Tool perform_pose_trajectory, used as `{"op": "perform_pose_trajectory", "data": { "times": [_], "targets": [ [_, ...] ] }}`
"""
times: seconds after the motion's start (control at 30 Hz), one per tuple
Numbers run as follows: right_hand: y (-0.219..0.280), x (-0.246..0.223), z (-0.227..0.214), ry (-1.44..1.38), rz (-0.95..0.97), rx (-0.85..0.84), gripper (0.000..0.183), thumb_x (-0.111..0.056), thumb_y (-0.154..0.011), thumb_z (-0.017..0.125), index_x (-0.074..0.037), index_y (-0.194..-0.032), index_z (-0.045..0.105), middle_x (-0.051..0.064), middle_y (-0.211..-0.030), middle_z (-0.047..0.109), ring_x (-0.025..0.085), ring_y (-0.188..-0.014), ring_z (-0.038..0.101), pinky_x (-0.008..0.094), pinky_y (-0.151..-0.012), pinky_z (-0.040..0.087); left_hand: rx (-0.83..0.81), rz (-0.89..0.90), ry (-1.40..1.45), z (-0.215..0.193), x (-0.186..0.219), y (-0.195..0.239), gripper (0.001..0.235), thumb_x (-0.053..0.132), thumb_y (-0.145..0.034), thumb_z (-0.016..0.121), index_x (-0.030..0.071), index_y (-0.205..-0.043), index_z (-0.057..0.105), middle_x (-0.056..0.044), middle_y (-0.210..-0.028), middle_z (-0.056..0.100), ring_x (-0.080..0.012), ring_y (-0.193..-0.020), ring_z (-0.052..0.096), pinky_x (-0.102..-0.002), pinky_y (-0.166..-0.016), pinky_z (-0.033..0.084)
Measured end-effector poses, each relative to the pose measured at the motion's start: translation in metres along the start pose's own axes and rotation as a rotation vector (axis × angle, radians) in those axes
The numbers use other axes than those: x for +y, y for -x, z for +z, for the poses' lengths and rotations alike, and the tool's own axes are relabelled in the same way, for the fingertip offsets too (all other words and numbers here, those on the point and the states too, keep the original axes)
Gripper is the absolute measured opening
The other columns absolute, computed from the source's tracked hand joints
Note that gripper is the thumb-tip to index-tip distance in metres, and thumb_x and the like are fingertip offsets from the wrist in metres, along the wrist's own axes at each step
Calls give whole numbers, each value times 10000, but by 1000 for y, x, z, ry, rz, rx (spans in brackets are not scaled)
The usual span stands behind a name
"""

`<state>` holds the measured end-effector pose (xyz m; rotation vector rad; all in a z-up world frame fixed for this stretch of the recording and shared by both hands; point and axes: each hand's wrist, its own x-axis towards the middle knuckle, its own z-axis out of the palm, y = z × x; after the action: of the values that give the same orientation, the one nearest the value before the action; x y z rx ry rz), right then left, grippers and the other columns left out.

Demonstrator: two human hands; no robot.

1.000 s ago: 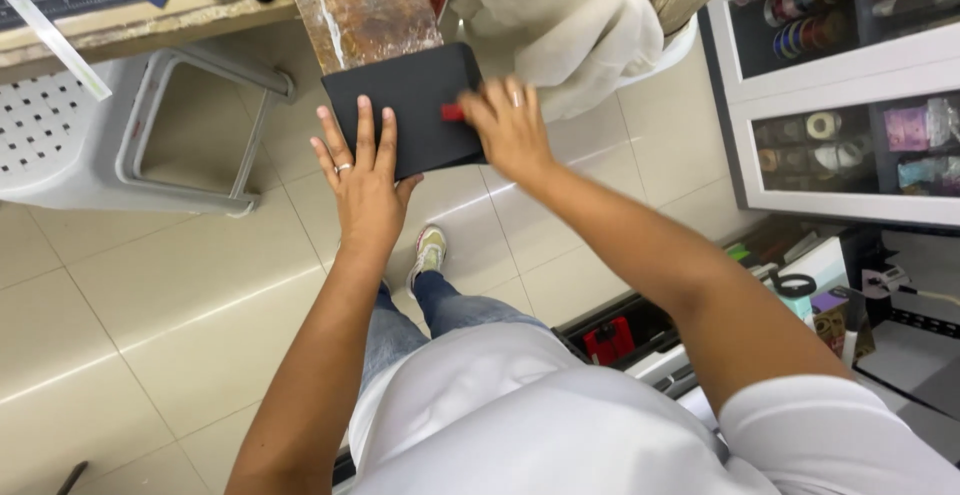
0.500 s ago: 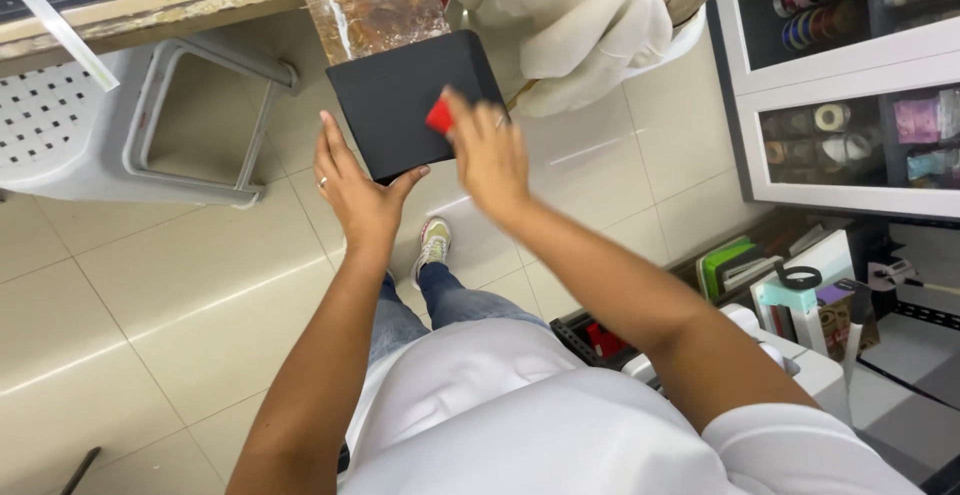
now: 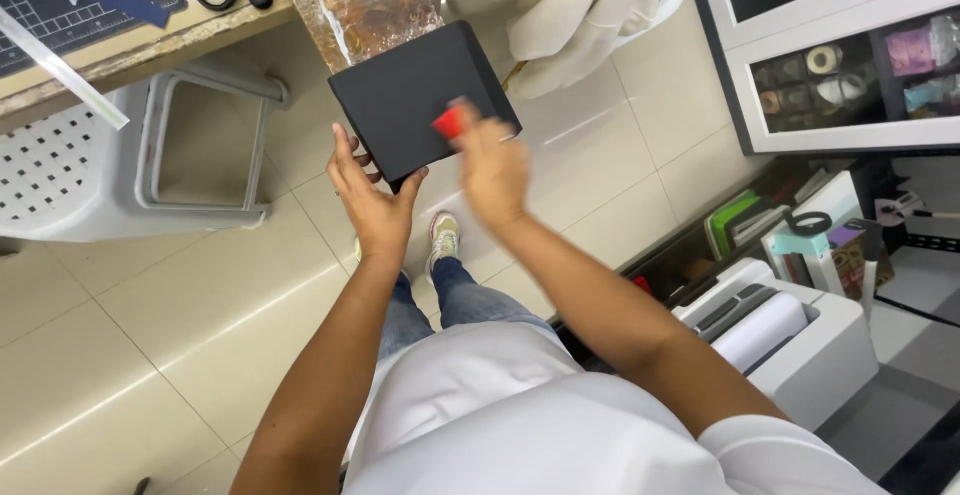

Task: Wrapping a small box with black paper using glue and a squeegee

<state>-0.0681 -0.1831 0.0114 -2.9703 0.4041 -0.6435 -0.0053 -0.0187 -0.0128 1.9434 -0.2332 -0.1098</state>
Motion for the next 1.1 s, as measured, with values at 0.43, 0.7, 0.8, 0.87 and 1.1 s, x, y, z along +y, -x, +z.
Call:
{"op": "perform_pose_trajectory", "data": {
  "times": [0.43,0.7,0.8,0.87,1.1],
  "targets": [
    [9,37,2,85,146,60,372,-213,-1062,544,-125,-1422,583,53,-819,524,310,-686,535,484,-580,446,-32,54,2,-1,-1,-5,1211,15,-704,959,111,-1649,207,-165,-1440,388,-339,-1169,578,-370,-878,633],
    [-99,3,42,-260,57,-85,581,-125,-1068,594,-274,-1578,360,107,-1057,612,373,-916,607,504,-782,501,-154,83,87,-22,14,-9,1108,261,-851,904,73,-1629,137,-207,-1518,350,-326,-1358,465,-428,-1172,437],
    [-145,-11,74,-158,-114,-126,601,-104,-1097,536,-316,-1603,292,43,-1210,583,292,-910,556,407,-827,477,-165,-39,95,-26,14,-3,1073,303,-862,868,135,-1637,144,-131,-1530,348,-233,-1207,546,-399,-961,505],
    [-165,7,68,-260,-131,-23,445,-259,-1117,491,-262,-1549,386,92,-1305,588,330,-1108,552,459,-957,483,-168,-52,105,-30,18,-5,994,320,-891,838,157,-1630,194,-119,-1509,362,-227,-1215,550,-378,-964,499],
    [-50,134,135,-1077,709,-24,266,-410,-1047,661,-159,-1132,638,19,-869,651,172,-748,642,332,-685,527,-180,-108,63,-27,30,-9,665,111,-957,776,228,-1549,498,-144,-1471,386,-360,-1286,573,-410,-959,586]
  ]
}}
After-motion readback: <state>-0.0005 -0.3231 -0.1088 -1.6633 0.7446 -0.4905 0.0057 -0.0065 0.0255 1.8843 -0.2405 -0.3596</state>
